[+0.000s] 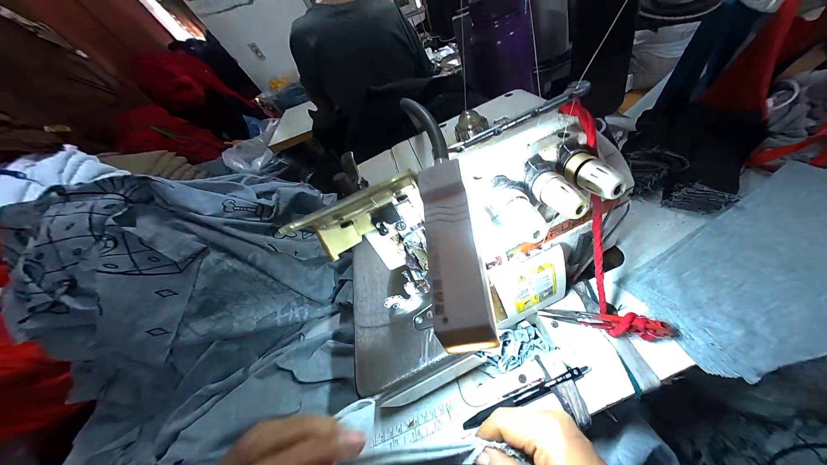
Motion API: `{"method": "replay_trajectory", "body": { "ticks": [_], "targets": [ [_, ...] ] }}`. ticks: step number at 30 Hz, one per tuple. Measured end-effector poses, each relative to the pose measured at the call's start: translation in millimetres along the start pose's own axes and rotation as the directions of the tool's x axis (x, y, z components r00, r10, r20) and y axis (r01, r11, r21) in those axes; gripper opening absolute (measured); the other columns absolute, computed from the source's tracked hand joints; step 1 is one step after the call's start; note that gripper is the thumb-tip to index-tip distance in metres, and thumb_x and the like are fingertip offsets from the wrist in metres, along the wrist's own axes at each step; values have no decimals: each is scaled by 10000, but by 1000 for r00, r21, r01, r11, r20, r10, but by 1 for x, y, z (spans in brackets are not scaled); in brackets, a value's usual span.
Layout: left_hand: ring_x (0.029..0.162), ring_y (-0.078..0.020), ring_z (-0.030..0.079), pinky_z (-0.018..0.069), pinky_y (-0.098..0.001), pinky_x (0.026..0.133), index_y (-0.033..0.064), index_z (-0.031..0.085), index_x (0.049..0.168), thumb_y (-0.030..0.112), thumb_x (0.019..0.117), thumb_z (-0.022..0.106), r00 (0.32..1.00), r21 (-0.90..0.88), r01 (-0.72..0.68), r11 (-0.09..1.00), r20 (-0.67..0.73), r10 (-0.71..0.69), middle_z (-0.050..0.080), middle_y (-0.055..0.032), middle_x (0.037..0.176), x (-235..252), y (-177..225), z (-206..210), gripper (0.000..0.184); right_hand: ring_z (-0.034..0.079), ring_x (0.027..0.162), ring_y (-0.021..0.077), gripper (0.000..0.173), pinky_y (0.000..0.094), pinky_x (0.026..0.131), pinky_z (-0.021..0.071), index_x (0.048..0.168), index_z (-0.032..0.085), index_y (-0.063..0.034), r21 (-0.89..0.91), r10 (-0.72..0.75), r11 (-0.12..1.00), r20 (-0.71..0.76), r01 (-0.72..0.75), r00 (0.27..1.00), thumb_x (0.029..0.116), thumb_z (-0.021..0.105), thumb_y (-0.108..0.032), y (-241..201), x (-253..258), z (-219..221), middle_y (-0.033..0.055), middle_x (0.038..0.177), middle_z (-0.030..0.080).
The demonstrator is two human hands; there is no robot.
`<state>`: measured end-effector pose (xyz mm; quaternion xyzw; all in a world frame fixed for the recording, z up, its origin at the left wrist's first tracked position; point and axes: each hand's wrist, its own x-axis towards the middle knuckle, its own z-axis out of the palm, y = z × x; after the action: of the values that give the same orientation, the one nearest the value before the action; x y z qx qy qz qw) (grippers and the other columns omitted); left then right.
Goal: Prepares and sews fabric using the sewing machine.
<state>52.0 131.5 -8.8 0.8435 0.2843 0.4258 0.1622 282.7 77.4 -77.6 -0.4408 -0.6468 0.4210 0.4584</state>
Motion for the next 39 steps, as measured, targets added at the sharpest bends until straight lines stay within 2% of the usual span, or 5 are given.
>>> {"method": "replay_trajectory", "body": {
  "ticks": [3, 14, 17, 23, 39],
  "targets": [
    [1019, 118, 599, 484, -91, 900, 211, 686, 1061, 264, 1044, 587, 999, 1, 33, 999, -35, -33, 670, 171, 1038, 14, -23, 21, 114, 677, 813, 175, 165, 291, 746, 521, 924, 748, 64, 24, 52, 999, -121, -49, 991, 944, 626, -44, 6, -5, -3, 177, 860, 720],
    [859, -71, 653, 502, -200, 808, 116, 723, 805, 272, 877, 663, 989, 445, 97, 890, -145, -36, 699, -7, 816, 32, -49, 68, 182, 678, 889, 152, 191, 252, 821, 520, 931, 718, 111, 114, 56, 992, -98, -45, 994, 968, 611, -42, 10, -21, -9, 205, 943, 719],
    [941, -288, 695, 497, -433, 843, 96, 810, 879, 220, 934, 656, 998, 638, 15, 770, -58, 29, 753, -122, 927, 26, -31, 66, 205, 674, 877, 140, 200, 236, 808, 515, 924, 708, 124, 146, 52, 988, -83, -40, 995, 971, 607, -42, 8, -20, -7, 214, 940, 713],
    [1189, -414, 661, 474, -507, 1015, -52, 707, 1215, 334, 1067, 456, 973, 738, 81, 670, 89, -215, 699, -239, 1252, 7, 15, 81, 484, 669, 897, 113, 192, 216, 821, 505, 908, 710, 117, 159, 39, 987, -93, -24, 995, 965, 598, -28, -1, -18, -16, 194, 924, 717],
    [1200, -405, 657, 405, -515, 1070, -33, 721, 1226, 377, 1067, 420, 967, 700, 252, 668, -149, -209, 691, -244, 1263, 15, 8, 111, 533, 589, 812, -56, 155, 98, 732, 457, 844, 730, 42, 138, 50, 990, -180, -26, 982, 929, 638, -50, 4, 0, -44, 49, 843, 685]
  ]
}}
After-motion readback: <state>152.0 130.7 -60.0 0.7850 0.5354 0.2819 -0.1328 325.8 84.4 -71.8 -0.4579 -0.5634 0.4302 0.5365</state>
